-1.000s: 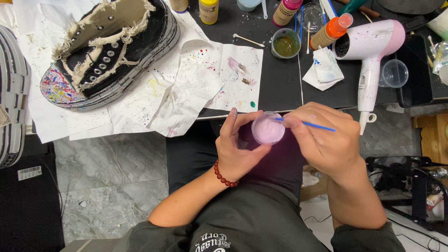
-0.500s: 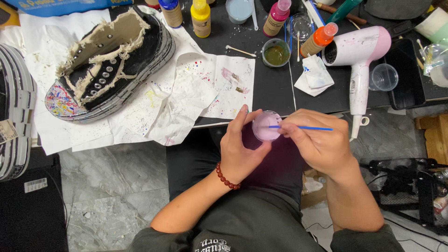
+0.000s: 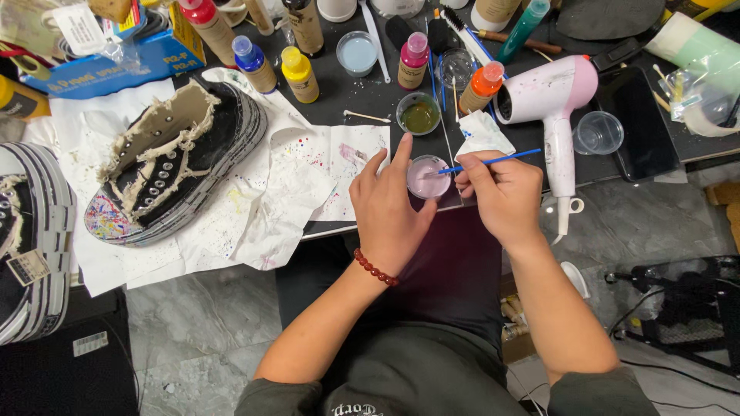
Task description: The person mixes yellow, orange, and red paints into a small cup of light pink paint using a thin brush.
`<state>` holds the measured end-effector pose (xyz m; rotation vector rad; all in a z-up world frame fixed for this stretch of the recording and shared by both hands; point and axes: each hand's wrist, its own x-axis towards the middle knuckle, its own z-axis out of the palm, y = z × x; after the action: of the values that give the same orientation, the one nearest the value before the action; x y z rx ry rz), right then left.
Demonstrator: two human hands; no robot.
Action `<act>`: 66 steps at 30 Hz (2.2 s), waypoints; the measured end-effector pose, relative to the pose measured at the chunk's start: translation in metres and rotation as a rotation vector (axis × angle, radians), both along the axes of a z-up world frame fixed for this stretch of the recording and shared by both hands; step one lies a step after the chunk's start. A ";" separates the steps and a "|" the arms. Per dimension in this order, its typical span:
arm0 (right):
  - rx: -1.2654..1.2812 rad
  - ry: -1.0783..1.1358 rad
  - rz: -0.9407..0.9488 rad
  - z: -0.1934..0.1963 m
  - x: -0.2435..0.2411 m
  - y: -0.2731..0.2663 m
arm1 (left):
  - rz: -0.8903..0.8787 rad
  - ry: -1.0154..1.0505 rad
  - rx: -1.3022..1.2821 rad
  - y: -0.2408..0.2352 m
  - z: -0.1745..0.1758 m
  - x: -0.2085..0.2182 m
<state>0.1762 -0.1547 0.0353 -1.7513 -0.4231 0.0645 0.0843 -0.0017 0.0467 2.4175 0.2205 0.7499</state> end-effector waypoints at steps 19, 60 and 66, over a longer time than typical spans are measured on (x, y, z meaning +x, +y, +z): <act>0.351 0.286 0.089 -0.027 0.005 -0.021 | -0.086 0.123 -0.009 0.008 0.020 0.010; 0.367 0.391 0.092 -0.036 -0.001 -0.041 | -0.790 0.236 0.625 0.034 0.047 0.233; 0.369 0.409 0.099 -0.037 -0.003 -0.043 | -0.799 0.190 0.764 0.035 0.050 0.223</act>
<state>0.1735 -0.1973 -0.0015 -1.3107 -0.2039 0.3845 0.3076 0.0333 0.0968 2.8948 -1.0843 0.2311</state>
